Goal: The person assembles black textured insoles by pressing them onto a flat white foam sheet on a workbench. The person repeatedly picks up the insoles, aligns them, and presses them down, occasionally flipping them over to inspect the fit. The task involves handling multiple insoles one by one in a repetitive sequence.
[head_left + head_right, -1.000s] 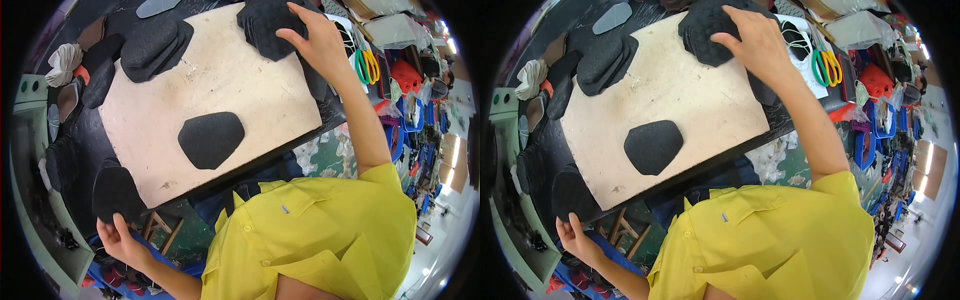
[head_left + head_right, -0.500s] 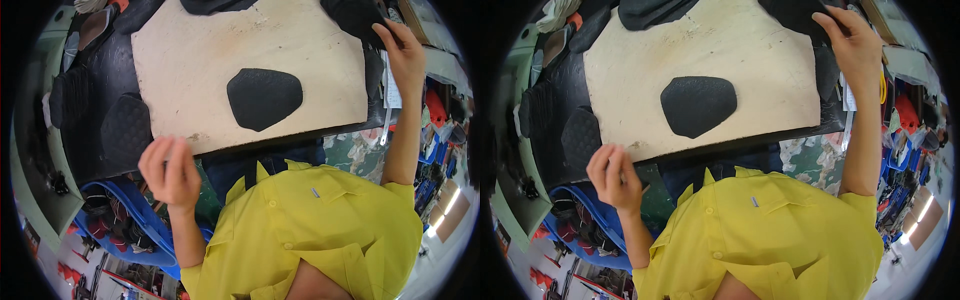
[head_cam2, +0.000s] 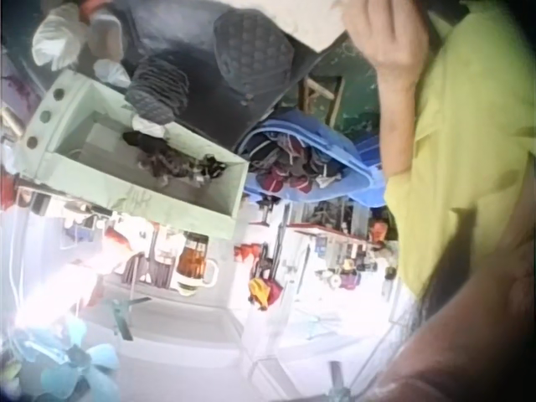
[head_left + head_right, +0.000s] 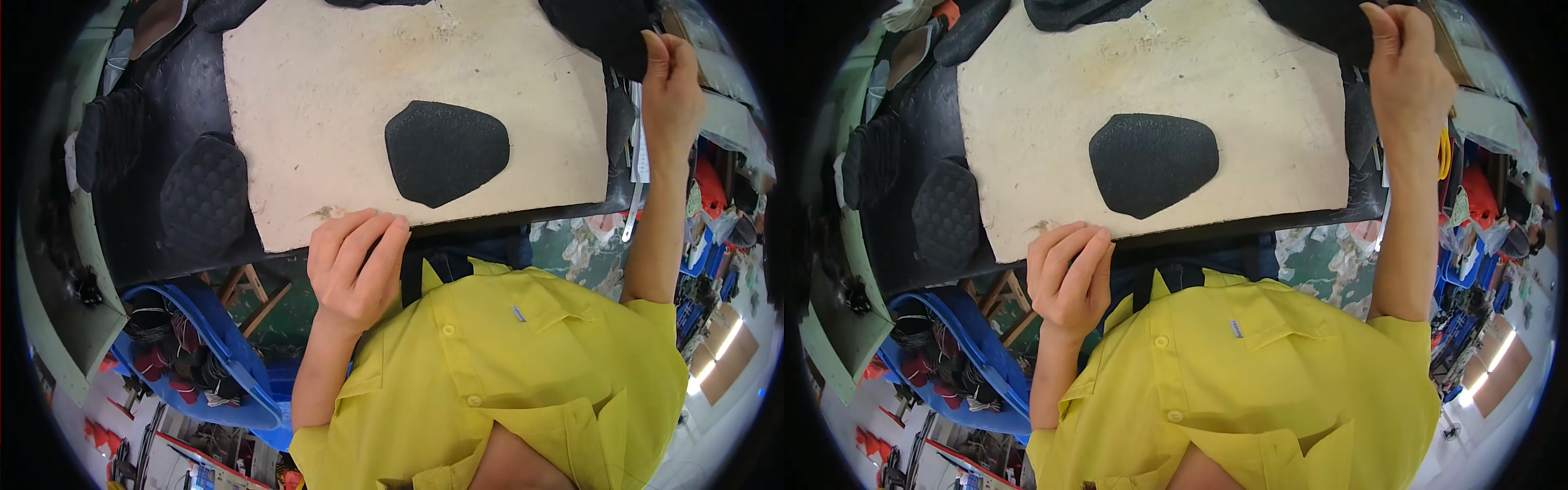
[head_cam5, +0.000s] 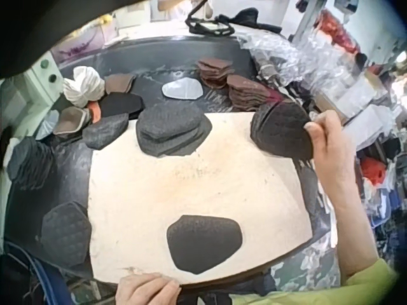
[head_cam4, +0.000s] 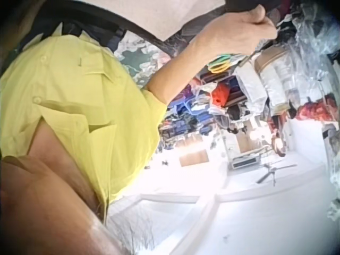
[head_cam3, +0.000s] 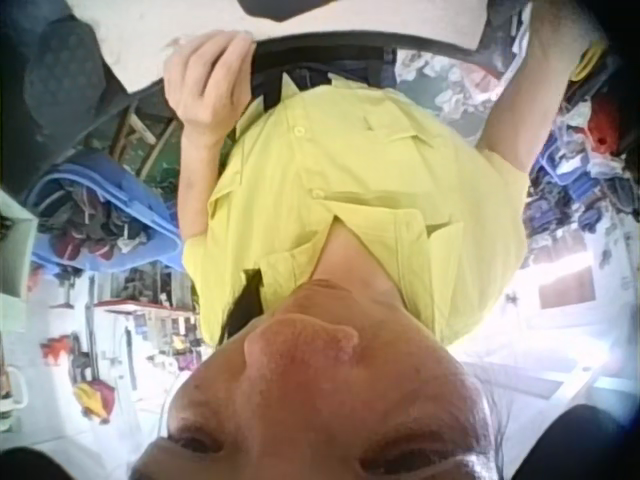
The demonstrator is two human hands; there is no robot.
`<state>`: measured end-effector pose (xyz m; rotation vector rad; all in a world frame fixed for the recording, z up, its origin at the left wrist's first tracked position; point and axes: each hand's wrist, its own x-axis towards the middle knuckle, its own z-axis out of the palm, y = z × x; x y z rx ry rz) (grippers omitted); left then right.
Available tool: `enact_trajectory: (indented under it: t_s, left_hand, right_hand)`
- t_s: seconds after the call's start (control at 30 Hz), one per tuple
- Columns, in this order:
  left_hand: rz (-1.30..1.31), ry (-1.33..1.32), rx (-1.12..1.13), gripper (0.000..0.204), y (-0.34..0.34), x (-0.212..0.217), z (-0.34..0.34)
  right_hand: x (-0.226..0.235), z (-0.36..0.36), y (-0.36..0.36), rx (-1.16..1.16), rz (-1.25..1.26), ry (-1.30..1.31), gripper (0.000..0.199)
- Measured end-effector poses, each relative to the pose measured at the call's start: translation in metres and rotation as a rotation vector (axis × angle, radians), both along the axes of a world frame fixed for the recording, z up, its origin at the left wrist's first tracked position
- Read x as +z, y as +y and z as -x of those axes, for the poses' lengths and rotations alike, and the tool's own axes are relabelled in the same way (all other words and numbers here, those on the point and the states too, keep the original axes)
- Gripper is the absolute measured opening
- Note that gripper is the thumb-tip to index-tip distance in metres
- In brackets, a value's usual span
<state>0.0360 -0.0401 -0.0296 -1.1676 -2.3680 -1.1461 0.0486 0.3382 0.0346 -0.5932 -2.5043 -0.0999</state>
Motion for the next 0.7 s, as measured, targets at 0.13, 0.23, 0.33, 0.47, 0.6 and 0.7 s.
enact_trajectory:
  t_s: [0.13,0.23,0.33,0.47,0.6,0.7]
  left_hand:
    - [-0.02,-0.004,0.004,0.024,0.002,0.0,0.003]
    - [-0.004,-0.037,0.006,0.024,-0.001,0.008,0.004]
    - [-0.026,-0.078,0.001,0.027,-0.003,0.011,0.003]
    - [-0.429,-0.768,0.053,0.034,0.009,0.032,-0.006]
    - [-0.786,-1.321,0.109,0.038,0.049,0.062,-0.007]
    - [-0.688,-1.399,-0.077,0.039,0.05,0.043,0.003]
  right_hand:
    - [-0.006,0.006,0.022,0.119,0.0,-0.178,0.027]
    - [-0.008,0.005,0.01,0.08,-0.118,-0.022,0.026]
    - [0.012,-0.004,0.006,0.112,0.254,0.167,0.023]
    - [0.032,-0.014,-0.069,0.525,0.894,0.095,0.01]
    - [0.027,-0.024,-0.122,0.679,1.013,-0.201,0.013]
    - [0.027,-0.02,-0.126,0.57,1.144,-0.2,0.015]
